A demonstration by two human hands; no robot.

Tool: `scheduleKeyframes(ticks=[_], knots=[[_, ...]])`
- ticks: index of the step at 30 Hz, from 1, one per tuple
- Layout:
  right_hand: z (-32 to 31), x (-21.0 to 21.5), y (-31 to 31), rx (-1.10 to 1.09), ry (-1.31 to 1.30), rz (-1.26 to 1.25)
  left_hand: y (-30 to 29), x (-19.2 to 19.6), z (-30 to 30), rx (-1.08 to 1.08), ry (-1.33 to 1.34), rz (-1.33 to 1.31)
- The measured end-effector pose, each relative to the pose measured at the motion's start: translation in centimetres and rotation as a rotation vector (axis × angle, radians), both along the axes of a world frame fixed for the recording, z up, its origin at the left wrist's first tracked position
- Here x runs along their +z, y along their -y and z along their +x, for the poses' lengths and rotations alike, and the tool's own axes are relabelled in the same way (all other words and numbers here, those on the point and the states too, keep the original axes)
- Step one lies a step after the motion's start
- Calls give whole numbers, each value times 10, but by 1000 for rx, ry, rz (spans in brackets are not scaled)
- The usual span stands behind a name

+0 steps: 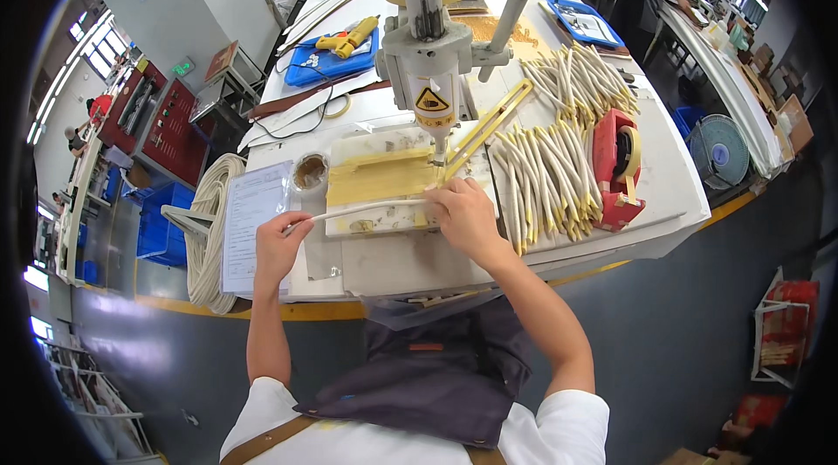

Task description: The person repeatedly picks up a white cable and a small yellow plastic piece, inserts the piece into the cable end, and uses a press machine to secure it. The finished units are placed in a pile on the table.

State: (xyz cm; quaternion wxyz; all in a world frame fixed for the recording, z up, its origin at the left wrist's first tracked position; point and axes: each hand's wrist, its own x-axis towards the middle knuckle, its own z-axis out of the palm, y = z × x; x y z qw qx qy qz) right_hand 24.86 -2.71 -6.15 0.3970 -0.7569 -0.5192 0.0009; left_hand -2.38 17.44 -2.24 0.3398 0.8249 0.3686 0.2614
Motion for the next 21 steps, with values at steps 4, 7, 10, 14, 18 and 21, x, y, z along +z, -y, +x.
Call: scheduleKeyframes(ticks=[4, 7, 10, 14, 18, 21], knots=[[-3, -2, 0, -51, -64, 43, -20, -18, 0, -37, -58, -2], [-3, -10, 0, -38, -15, 112, -24, -22, 0, -70, -101, 11], [-6, -10, 2, -57, 10, 133, -25, -23, 1, -110, -85, 20], [-10, -13, 2, -76, 81, 184, -25, -27, 2, -191, -28, 155], [-11, -16, 2, -102, 116, 220, -23, -27, 8, -255, -39, 315], [-12, -17, 0, -111, 132, 227, -27, -30, 7, -272, -47, 372]])
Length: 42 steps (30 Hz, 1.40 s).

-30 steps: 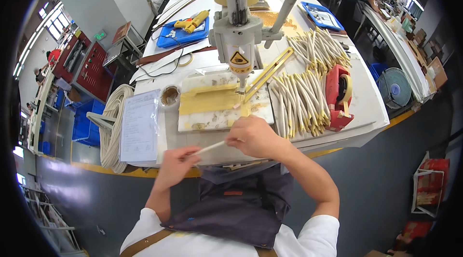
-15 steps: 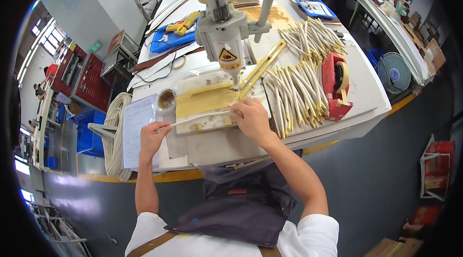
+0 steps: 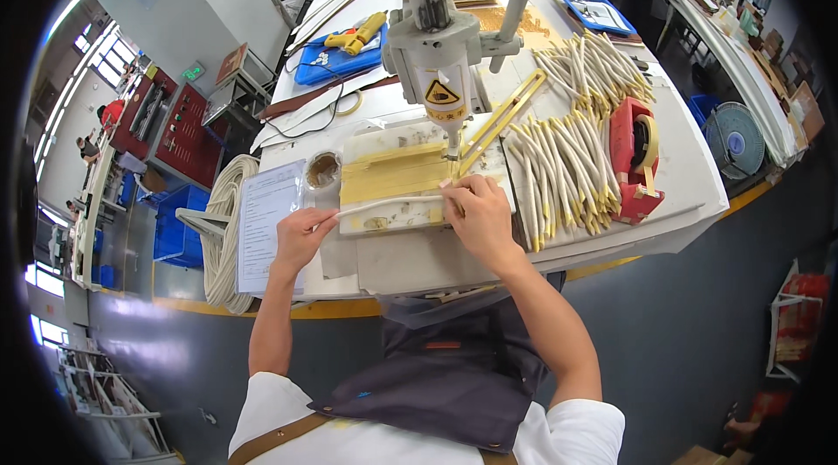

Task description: The person repeatedly picks up a white cable and a small yellow plastic piece, inserts the piece into the cable end, and uses a press machine to secure it. The finished units are placed in a pile on the table.

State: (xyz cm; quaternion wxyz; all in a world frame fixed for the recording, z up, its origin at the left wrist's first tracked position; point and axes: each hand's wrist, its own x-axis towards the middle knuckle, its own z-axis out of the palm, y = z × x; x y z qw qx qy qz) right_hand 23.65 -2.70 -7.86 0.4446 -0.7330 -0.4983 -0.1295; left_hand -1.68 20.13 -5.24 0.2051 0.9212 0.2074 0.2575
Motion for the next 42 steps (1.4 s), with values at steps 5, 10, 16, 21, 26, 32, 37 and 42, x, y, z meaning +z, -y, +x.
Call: scheduleKeyframes(ticks=[5, 10, 16, 21, 26, 32, 37, 42], knots=[[5, -1, 6, 1, 0, -92, 4, 5, 10, 40, -76, -29], [14, 86, 60, 21, -176, 99, -7, -22, -14, 42, 127, -227], [136, 129, 201, -686, -299, -125, 57, 28, -30, 11, 365, -1165], [159, 126, 214, -515, -943, -270, 140, 15, -18, -157, 234, -1503], [159, 113, 223, -294, -1310, 48, 198, 21, 14, -387, 92, -1711], [125, 90, 232, -143, -1330, 518, 206, 27, 30, -341, 104, -1699], [98, 56, 219, -341, -1108, 586, 201, 31, 42, -280, 111, -1642], [102, 33, 231, -397, -844, 360, 196, 36, 53, -318, 126, -1597]])
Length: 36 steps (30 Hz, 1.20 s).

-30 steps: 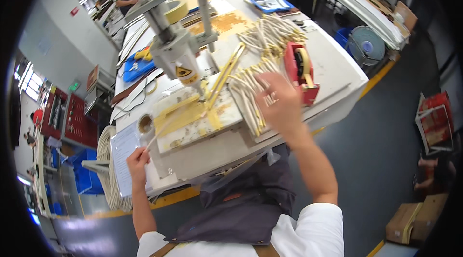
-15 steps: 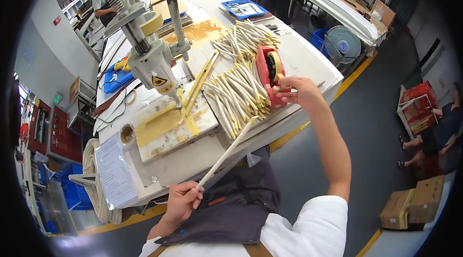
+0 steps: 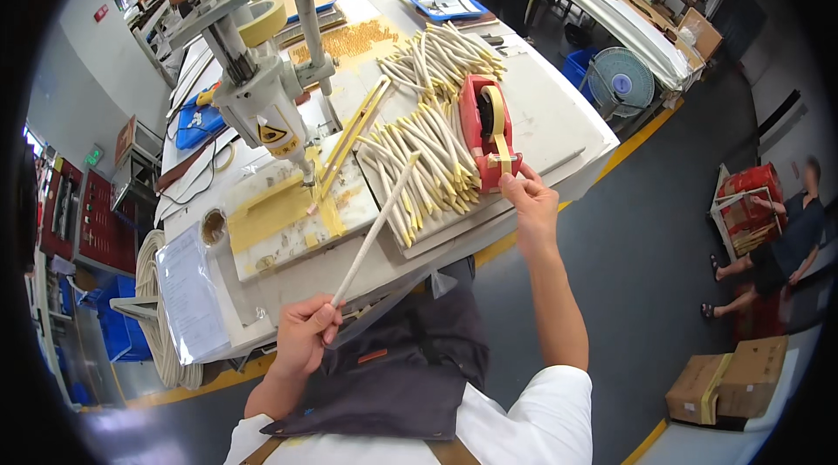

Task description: The person repeatedly picks up a white cable and a small yellow plastic piece, inserts the piece into the cable end, and uses a press machine to secure it. The finished units are placed in a pile on the table.

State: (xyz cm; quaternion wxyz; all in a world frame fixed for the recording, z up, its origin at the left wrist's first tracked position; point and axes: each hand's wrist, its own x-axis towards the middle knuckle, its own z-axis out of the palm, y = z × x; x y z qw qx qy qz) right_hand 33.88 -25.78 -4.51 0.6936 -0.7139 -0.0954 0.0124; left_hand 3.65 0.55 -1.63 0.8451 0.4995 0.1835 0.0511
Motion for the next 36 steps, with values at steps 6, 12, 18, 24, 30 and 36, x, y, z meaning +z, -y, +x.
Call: scheduleKeyframes(ticks=[6, 12, 18, 24, 30, 36], knots=[[-4, -10, 21, -128, 31, -9, -3, 5, 2, 21, 8, 20], [-108, 61, -29, 513, 38, -42, 4, 4, 6, 32, 11, 128], [-162, 67, -87, 781, 215, -256, 16, 5, 2, 51, 78, 341], [-167, 64, -99, 745, 244, -302, 15, -1, -5, 101, 144, 442], [-167, 65, -101, 719, 248, -327, 15, -3, -4, 110, 208, 537], [-166, 68, -100, 726, 239, -358, 16, 0, -4, 112, 197, 500]])
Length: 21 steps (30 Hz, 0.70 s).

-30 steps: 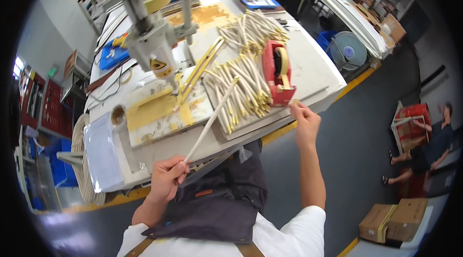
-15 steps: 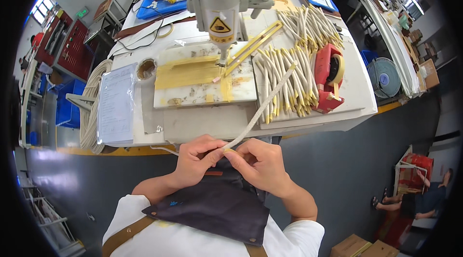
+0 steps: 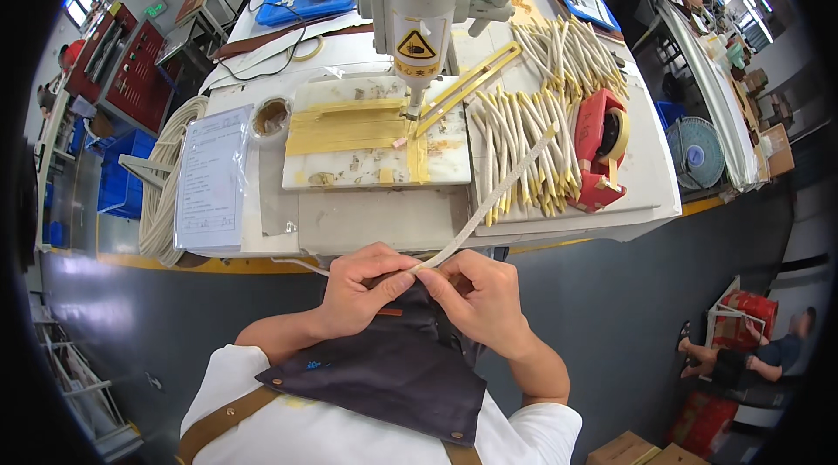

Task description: The person repeatedly picks up a white cable and a small yellow plastic piece, inserts the piece into the cable end, and uses a press machine to secure it. The finished units are placed in a pile on the table.

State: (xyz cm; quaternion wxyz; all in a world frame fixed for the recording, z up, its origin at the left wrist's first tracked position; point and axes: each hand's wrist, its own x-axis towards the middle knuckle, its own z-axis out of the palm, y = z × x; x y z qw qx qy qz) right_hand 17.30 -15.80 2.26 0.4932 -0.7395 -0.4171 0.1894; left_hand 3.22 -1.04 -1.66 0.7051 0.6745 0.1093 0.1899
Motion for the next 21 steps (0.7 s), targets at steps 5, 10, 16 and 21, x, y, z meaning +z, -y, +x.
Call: scheduleKeyframes(ticks=[5, 10, 16, 21], knots=[[3, 1, 5, 127, 68, -7, 2, 5, 1, -54, -43, -158], [10, 8, 4, 209, 236, 65, -5, 6, -1, -190, -135, -385], [16, 8, 5, 202, 395, 97, 11, 24, -4, 78, 70, 325], [14, 1, 1, 146, 370, 192, 16, 7, 5, 217, 288, 716]])
